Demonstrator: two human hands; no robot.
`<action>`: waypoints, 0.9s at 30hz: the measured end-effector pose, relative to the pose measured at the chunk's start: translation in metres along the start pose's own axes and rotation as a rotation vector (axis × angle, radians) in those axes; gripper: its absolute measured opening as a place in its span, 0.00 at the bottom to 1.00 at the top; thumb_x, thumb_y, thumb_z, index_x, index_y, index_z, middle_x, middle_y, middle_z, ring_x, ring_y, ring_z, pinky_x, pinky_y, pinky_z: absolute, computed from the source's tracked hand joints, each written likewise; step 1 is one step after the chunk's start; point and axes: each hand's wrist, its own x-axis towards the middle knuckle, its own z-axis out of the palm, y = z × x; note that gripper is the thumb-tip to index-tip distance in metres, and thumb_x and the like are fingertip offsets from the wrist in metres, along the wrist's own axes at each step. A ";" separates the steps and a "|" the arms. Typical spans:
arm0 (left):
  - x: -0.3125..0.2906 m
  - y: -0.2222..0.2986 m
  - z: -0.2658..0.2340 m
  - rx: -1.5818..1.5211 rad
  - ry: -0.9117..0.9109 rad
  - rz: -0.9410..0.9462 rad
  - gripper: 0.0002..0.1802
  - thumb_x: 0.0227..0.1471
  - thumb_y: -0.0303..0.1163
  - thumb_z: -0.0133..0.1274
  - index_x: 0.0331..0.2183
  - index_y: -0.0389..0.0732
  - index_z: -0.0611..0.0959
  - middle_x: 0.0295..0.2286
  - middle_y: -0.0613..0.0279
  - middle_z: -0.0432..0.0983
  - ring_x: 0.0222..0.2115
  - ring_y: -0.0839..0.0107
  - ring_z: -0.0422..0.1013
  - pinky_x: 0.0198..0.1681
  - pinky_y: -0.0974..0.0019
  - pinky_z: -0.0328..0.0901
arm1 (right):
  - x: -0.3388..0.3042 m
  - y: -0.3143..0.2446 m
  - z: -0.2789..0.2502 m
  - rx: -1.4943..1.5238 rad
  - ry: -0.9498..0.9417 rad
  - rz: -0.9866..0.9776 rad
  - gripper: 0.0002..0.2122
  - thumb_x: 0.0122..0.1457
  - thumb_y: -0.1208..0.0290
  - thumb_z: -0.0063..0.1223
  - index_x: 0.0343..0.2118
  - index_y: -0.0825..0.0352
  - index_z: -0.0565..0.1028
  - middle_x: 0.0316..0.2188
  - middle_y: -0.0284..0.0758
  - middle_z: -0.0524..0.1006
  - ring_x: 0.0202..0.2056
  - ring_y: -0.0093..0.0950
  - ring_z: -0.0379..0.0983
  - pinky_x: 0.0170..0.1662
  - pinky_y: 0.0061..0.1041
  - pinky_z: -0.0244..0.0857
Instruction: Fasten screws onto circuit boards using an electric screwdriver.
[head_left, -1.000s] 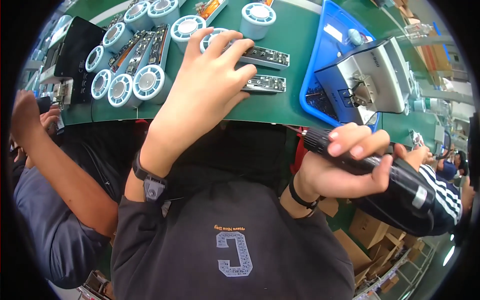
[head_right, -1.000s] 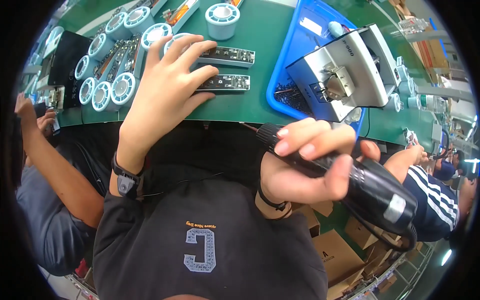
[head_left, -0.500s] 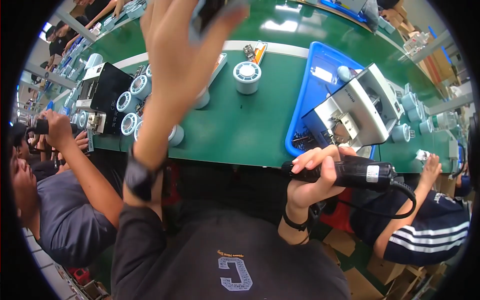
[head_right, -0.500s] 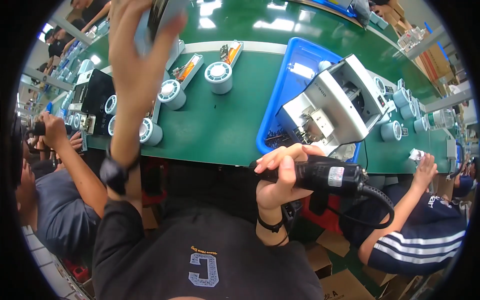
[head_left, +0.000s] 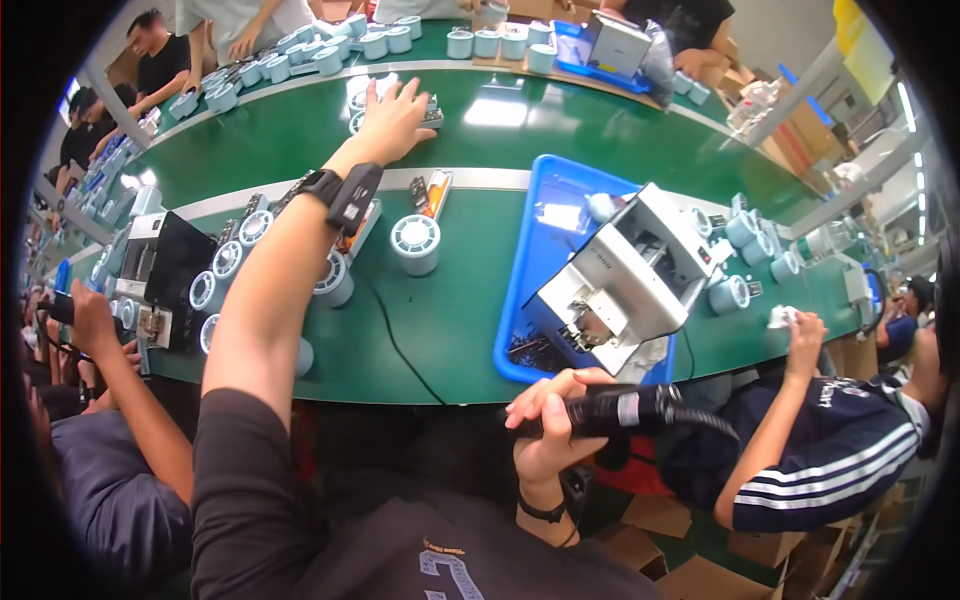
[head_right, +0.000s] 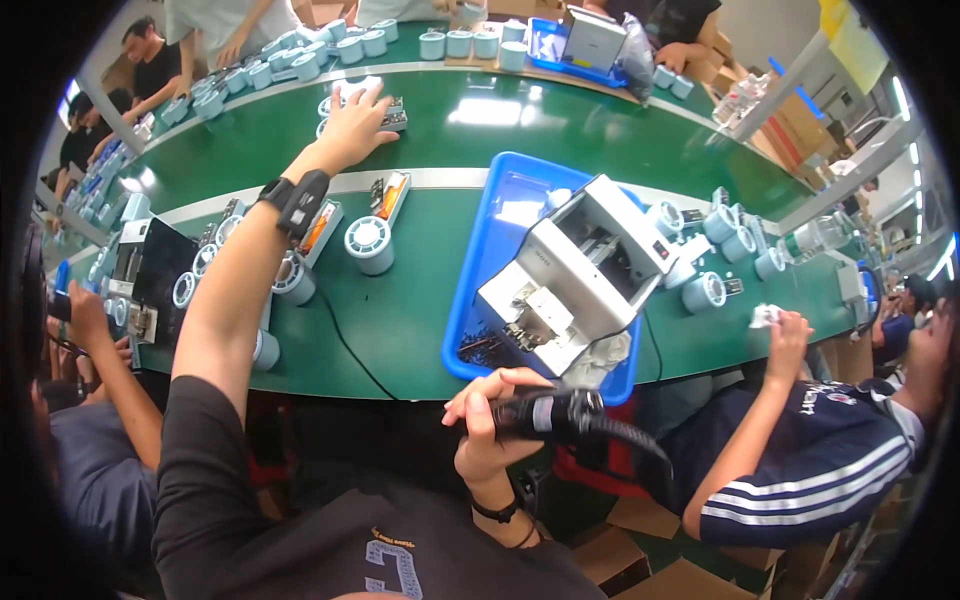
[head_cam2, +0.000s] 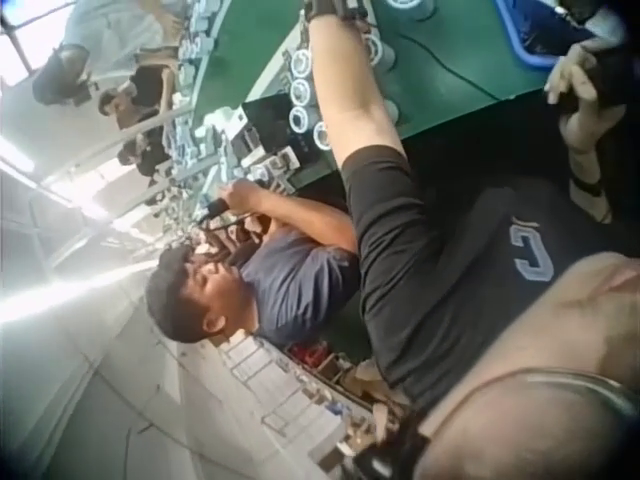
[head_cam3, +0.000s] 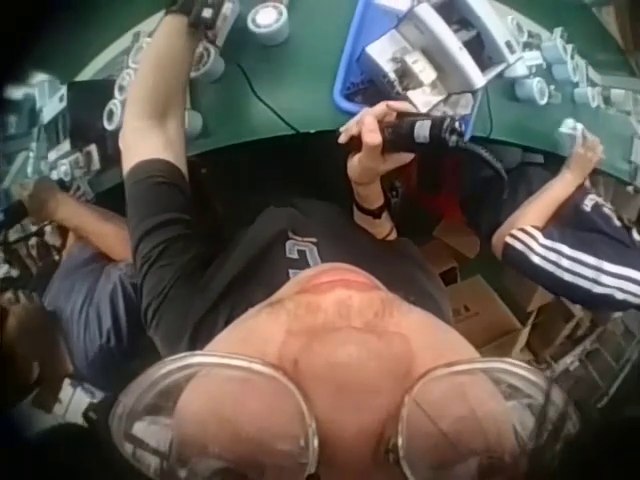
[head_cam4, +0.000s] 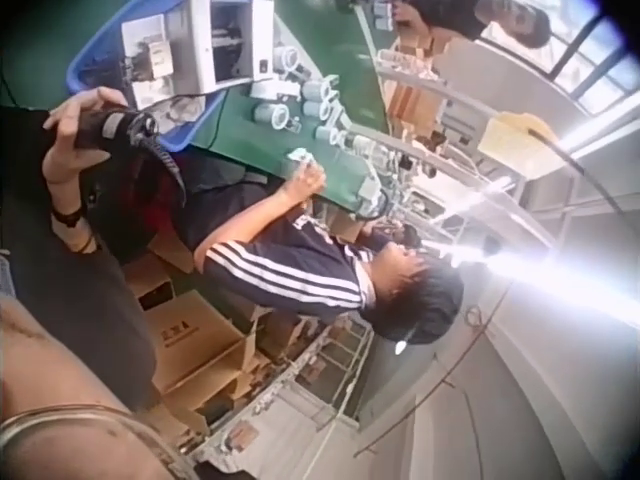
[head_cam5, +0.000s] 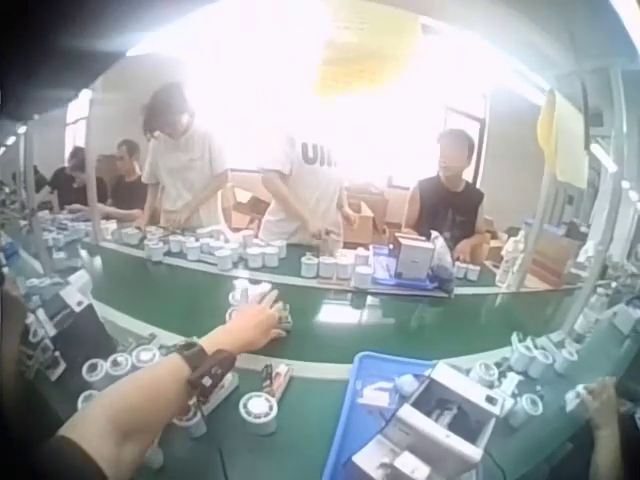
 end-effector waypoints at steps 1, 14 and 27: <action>0.005 0.015 -0.029 -0.152 -0.032 -0.003 0.26 0.59 0.49 0.62 0.54 0.47 0.82 0.51 0.50 0.79 0.52 0.50 0.77 0.64 0.35 0.59 | 0.000 0.000 0.001 -0.005 0.018 0.038 0.18 0.61 0.76 0.52 0.53 0.71 0.64 0.20 0.34 0.67 0.15 0.24 0.65 0.20 0.26 0.69; -0.181 0.090 -0.190 -0.394 -0.085 -0.110 0.20 0.55 0.39 0.65 0.47 0.41 0.83 0.52 0.51 0.77 0.45 0.48 0.78 0.48 0.49 0.74 | -0.049 -0.005 0.072 0.109 0.045 0.226 0.14 0.65 0.74 0.50 0.51 0.70 0.65 0.22 0.33 0.67 0.15 0.25 0.66 0.22 0.26 0.66; -0.297 0.083 -0.216 -0.956 -0.043 -0.090 0.23 0.46 0.17 0.64 0.46 0.40 0.82 0.44 0.56 0.77 0.45 0.50 0.73 0.48 0.52 0.70 | -0.038 0.042 0.049 -0.055 0.081 0.168 0.19 0.65 0.74 0.48 0.57 0.72 0.61 0.21 0.35 0.66 0.14 0.26 0.64 0.21 0.27 0.67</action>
